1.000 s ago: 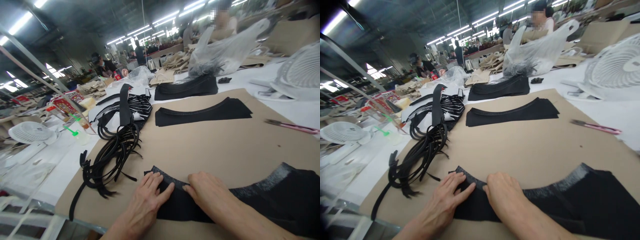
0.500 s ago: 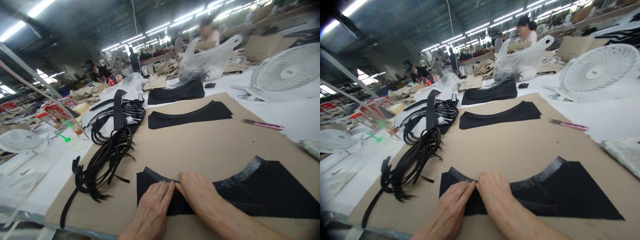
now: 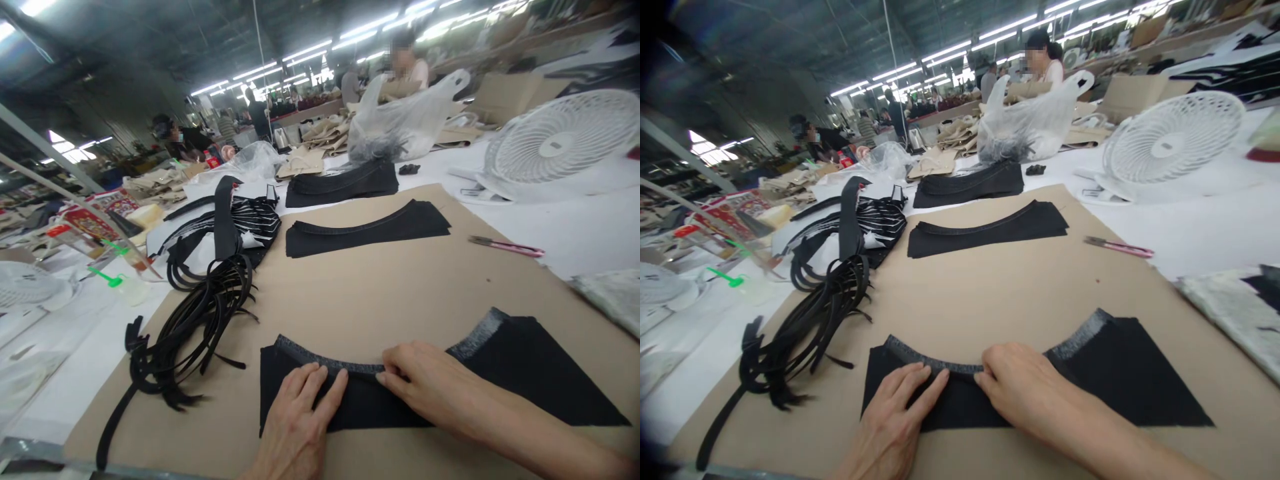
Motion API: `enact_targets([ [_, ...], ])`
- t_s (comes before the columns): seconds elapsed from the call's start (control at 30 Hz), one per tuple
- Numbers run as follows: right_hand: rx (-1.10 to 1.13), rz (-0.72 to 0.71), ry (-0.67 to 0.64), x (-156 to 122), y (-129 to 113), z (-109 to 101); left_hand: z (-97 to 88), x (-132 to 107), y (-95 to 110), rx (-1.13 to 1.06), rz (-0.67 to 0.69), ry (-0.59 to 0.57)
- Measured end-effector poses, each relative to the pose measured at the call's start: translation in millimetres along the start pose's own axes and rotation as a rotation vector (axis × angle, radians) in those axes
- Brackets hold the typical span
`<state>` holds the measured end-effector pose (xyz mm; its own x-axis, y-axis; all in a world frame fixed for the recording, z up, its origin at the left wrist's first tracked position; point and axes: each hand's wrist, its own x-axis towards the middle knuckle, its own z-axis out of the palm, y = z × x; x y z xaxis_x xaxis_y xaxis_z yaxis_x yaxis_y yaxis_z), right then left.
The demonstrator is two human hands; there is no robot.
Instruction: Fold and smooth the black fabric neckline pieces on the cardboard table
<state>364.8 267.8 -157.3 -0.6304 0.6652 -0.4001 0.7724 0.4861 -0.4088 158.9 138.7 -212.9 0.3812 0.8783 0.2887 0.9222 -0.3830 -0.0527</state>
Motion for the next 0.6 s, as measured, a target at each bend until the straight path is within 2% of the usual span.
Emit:
enact_targets([
  [0.27, -0.098, 0.008, 0.037, 2, -3, 5, 8.8, -2, 3, -0.05, -0.059, 0.076],
  [0.4, -0.156, 0.048, 0.0, 1, -12, 3, 10.9, -1, 7, -0.044, -0.06, 0.095],
  [0.5, -0.188, 0.096, -0.01, -1, -18, 0, 10.5, 0, 8, -0.022, -0.051, 0.09],
  [0.6, -0.205, 0.115, 0.033, -3, -18, 2, 4.9, 2, 8, -0.02, -0.054, 0.099],
])
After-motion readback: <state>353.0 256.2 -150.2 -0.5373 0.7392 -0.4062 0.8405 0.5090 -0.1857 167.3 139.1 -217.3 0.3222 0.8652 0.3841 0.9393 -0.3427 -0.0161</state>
